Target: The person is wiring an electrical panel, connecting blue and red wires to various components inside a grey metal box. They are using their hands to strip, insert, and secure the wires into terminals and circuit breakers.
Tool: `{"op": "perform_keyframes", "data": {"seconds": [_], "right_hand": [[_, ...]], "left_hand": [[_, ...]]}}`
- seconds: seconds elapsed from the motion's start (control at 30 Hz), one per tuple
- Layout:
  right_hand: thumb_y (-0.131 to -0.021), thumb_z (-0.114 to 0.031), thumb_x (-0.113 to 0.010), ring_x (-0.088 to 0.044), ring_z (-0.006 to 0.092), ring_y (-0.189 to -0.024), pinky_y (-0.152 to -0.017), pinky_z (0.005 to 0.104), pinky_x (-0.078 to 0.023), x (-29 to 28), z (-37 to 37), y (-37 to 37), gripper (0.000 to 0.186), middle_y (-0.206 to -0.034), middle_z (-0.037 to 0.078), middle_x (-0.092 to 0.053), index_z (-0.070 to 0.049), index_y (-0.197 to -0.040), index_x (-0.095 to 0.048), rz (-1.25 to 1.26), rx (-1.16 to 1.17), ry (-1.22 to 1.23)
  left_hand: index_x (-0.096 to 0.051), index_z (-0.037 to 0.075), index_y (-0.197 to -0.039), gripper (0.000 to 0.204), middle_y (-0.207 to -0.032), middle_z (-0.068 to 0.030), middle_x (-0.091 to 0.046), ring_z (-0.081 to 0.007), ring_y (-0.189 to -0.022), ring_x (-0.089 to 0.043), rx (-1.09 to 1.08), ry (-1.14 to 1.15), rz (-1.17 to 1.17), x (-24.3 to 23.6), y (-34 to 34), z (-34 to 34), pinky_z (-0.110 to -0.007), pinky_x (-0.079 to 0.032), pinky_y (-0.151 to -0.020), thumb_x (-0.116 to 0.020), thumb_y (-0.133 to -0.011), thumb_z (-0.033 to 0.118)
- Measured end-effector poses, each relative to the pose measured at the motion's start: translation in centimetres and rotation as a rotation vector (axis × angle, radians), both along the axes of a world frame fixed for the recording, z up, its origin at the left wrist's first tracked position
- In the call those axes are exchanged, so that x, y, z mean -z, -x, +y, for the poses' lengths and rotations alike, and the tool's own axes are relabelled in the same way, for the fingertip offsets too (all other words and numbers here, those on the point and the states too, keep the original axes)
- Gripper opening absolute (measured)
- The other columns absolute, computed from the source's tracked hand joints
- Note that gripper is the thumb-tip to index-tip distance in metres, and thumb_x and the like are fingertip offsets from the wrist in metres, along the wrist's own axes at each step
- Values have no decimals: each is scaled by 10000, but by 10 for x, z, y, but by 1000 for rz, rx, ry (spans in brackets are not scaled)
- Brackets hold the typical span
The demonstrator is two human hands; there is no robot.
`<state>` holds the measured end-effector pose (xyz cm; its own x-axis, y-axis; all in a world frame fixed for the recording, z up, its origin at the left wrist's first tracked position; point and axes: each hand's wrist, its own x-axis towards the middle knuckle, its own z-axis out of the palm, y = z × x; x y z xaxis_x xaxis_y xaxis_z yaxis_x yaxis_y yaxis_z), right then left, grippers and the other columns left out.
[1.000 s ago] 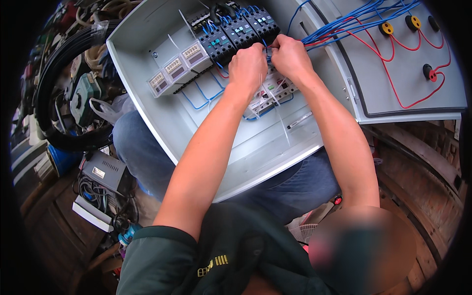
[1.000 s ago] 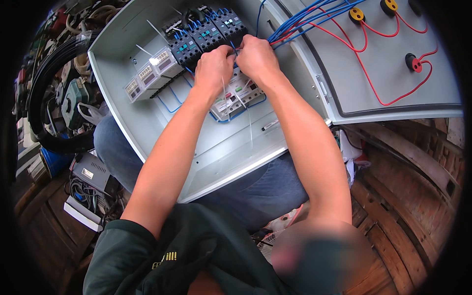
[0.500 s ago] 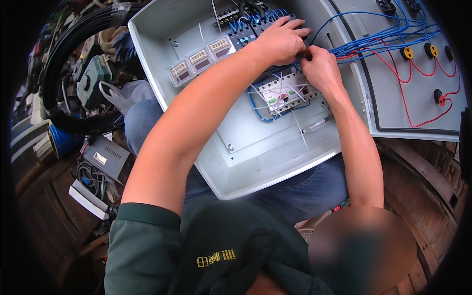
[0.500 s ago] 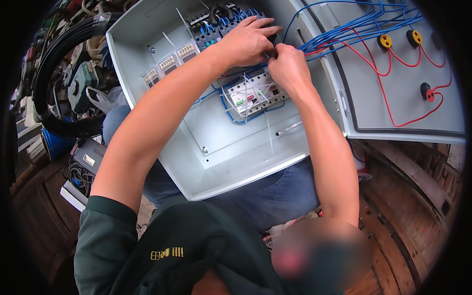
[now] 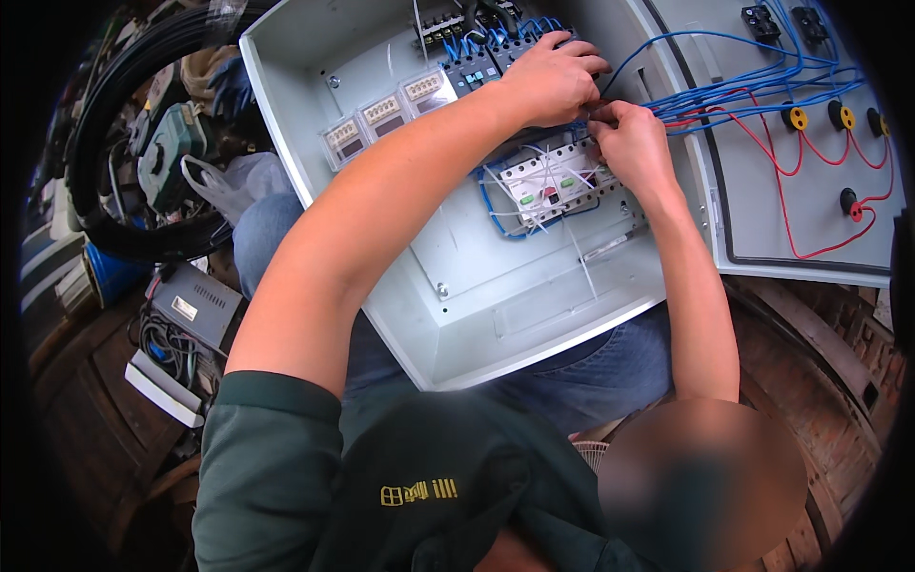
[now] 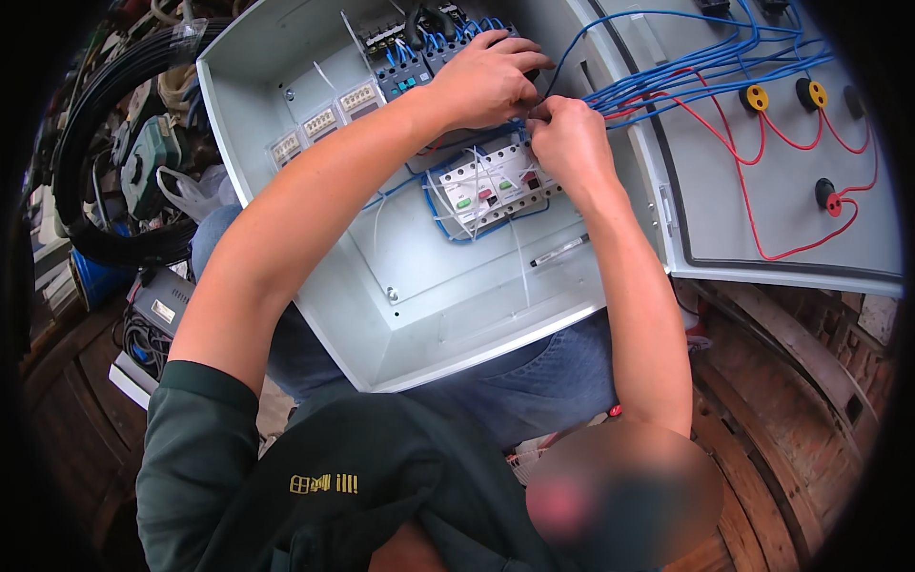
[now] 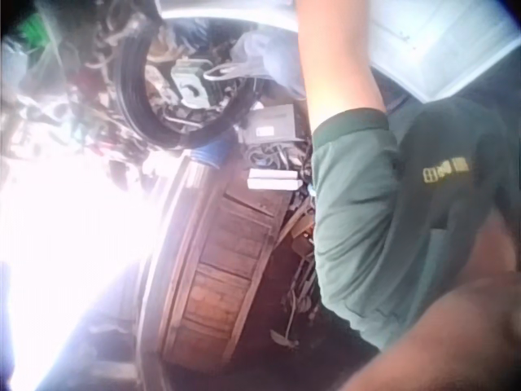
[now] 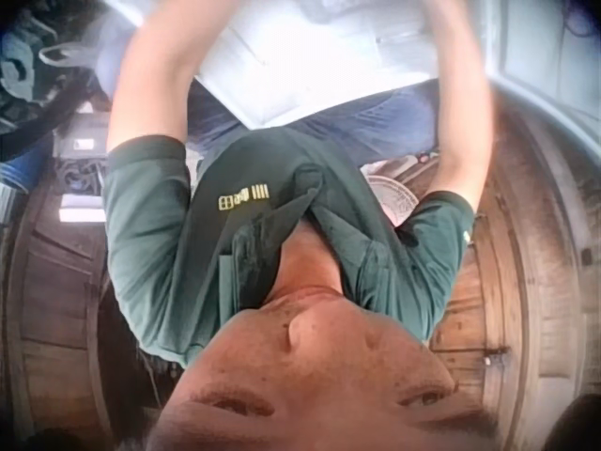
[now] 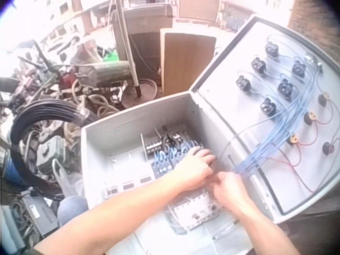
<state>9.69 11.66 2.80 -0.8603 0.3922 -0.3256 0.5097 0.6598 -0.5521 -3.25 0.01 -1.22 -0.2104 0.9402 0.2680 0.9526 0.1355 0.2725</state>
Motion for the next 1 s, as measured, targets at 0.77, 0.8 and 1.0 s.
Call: {"op": "perform_keyframes", "data": {"seconds": [0.77,0.8,1.0], "right_hand": [[-847,-31,-638,-694,393,-881,-771,440,-539,8,-12,-6,228,-918,220,-703,7,-1065,-582,250,98,14],[-853,-34,-647,-706,341,-851,-753,410,-543,8,-12,-5,222,-905,199,-710,14,-1062,-591,250,95,-2],[-858,-43,-673,-730,238,-779,-712,341,-551,11,-12,-5,191,-874,152,-727,33,-1027,-626,250,81,-40]], "left_hand": [[-795,124,-832,120,-1307,-62,-626,-248,-1315,-494,28,-69,-51,2,2,-5,-481,-324,-1151,-719,-750,169],[-794,120,-831,120,-1305,-62,-626,-247,-1314,-495,30,-73,-50,2,2,-5,-483,-325,-1150,-720,-749,168],[-789,123,-831,119,-1293,-62,-626,-249,-1316,-492,32,-66,-29,1,2,-6,-497,-324,-1148,-729,-739,169]]}}
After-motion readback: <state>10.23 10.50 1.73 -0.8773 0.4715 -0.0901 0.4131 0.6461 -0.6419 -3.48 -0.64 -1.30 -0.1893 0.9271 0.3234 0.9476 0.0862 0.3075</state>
